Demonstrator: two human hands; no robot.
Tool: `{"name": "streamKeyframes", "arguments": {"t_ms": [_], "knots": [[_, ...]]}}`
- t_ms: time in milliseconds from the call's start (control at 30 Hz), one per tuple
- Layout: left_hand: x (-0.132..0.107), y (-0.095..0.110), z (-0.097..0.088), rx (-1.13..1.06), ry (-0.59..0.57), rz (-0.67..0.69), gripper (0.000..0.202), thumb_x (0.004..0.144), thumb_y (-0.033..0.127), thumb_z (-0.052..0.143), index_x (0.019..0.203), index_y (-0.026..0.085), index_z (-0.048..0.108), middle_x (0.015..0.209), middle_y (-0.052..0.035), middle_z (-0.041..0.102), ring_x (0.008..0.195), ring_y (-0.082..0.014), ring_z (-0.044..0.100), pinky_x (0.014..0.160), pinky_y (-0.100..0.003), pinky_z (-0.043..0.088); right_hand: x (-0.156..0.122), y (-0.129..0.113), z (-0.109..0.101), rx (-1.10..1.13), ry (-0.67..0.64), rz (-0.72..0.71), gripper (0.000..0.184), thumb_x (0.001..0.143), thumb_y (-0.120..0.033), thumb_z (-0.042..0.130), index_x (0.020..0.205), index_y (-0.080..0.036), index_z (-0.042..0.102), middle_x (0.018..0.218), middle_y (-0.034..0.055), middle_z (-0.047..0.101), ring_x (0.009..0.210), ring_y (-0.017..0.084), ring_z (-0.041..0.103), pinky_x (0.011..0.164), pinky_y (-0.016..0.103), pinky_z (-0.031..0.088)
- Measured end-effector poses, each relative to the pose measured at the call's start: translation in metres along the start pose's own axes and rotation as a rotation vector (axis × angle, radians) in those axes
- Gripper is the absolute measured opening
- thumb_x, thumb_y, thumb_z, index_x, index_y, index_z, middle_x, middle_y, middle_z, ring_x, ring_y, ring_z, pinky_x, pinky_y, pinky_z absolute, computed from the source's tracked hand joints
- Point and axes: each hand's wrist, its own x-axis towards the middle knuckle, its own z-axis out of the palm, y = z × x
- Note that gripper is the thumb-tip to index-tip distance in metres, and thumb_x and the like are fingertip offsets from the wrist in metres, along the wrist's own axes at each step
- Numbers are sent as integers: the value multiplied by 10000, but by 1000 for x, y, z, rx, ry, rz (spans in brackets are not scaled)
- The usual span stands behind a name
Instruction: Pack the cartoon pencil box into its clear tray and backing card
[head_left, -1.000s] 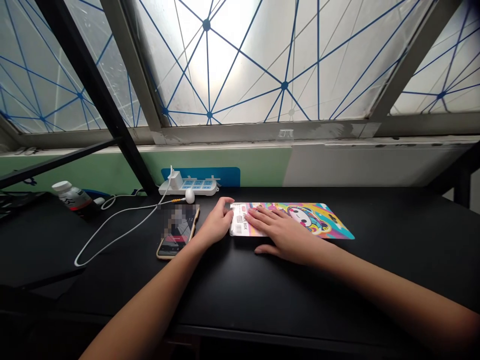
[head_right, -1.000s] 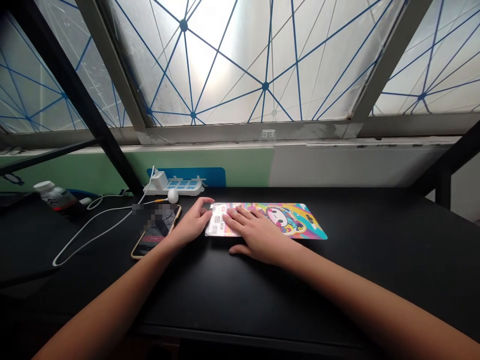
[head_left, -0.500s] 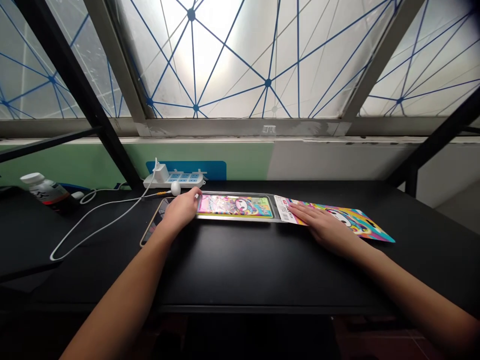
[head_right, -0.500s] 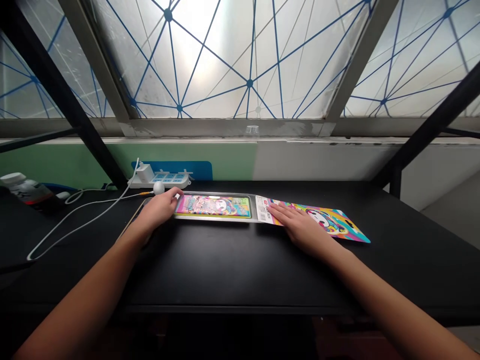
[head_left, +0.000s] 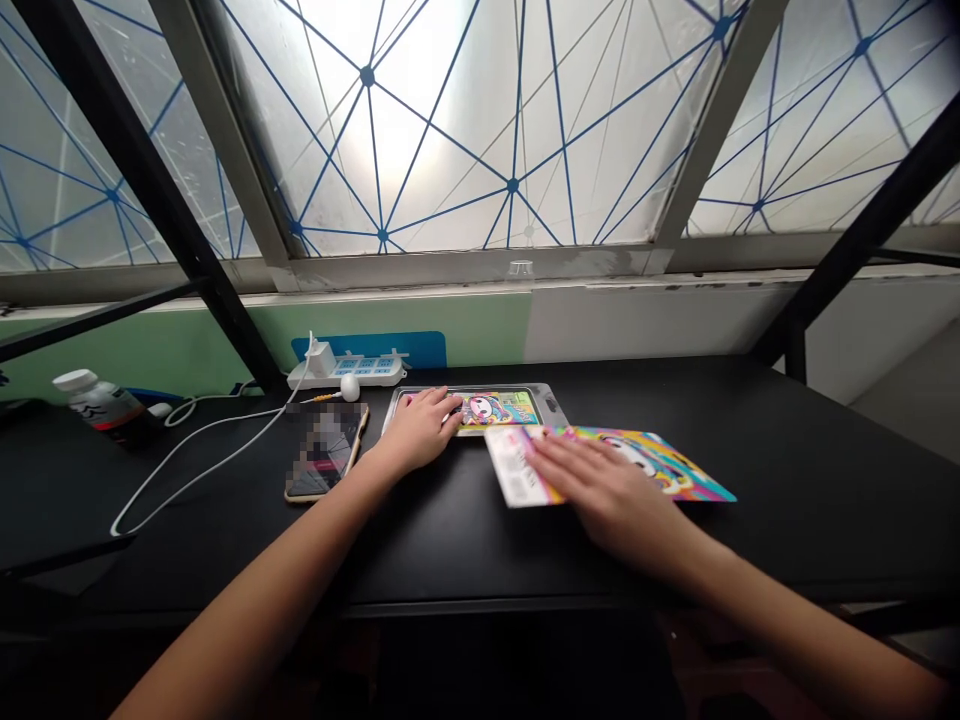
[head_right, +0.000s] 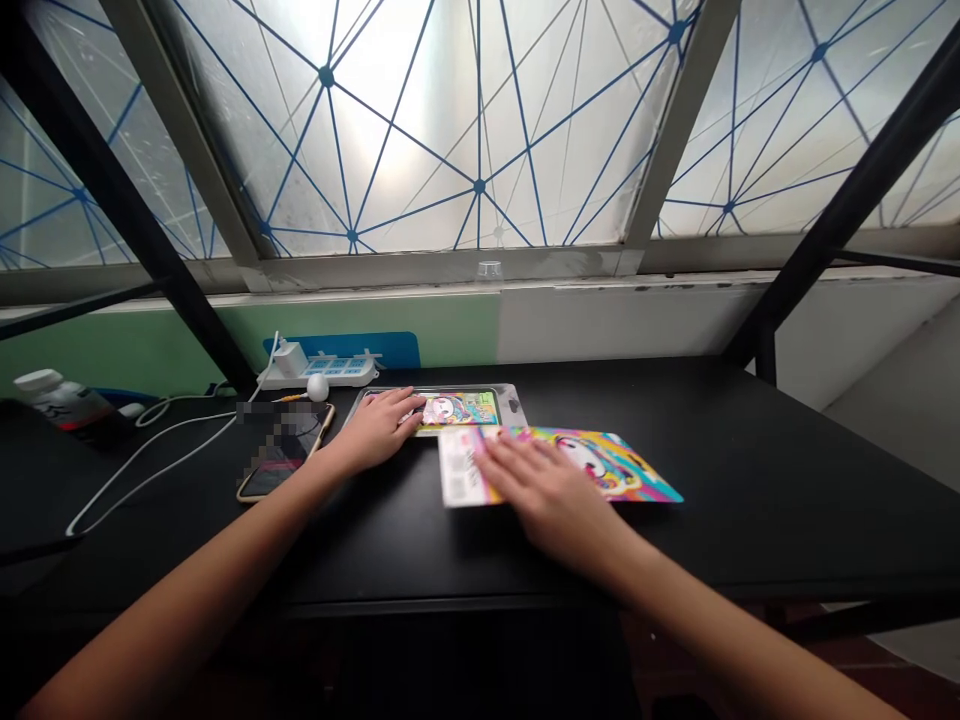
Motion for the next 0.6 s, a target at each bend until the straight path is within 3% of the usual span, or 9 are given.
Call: {"name": "streamKeyframes", "arguments": {"t_ms": [100, 200, 300, 433, 600], "knots": [[13, 2, -3, -10, -12, 12, 403, 1024, 442, 476, 1322, 256, 673, 1438, -154, 614, 1313, -365, 544, 1059, -565, 414, 20, -51, 1, 127, -119, -145, 548, 953, -97, 403, 1477, -189, 531, 1466, 138, 610, 1334, 331, 583, 1080, 541, 471], [21, 6, -4, -17, -2, 34, 385, 999, 474, 533, 1276, 274, 710, 1327, -132, 668, 1218, -348, 582, 1028, -514, 443, 54, -73, 17, 243, -248, -144, 497, 996, -262, 492, 1472, -123, 524, 1467, 210, 592, 1320, 381, 580, 1037, 573, 499], [21, 7, 0, -17, 18, 51, 389, 1014, 461, 514, 1300, 273, 700, 1351, -134, 645, 1239, -342, 566, 1046, -493, 436, 88, -65, 38, 361, -263, -66, 536, 1029, -450, 485, 1469, -147, 527, 1519, 194, 544, 1400, 362, 497, 1129, 570, 421], [14, 4, 4, -17, 26, 73, 400, 1047, 421, 450, 1369, 284, 645, 1446, -122, 591, 1327, -330, 513, 1100, -493, 399, 104, -48, 52, 506, -201, -18, 435, 1042, -389, 465, 1406, -181, 580, 1488, 136, 577, 1412, 296, 477, 1196, 511, 347], [10, 4, 5, -22, 28, 87, 412, 1062, 402, 412, 1398, 260, 605, 1467, -126, 575, 1352, -326, 495, 1122, -500, 372, 91, -41, 41, 550, -107, 14, 269, 1023, -311, 500, 1145, -198, 711, 1230, 103, 730, 1152, 267, 654, 1006, 436, 513]]}}
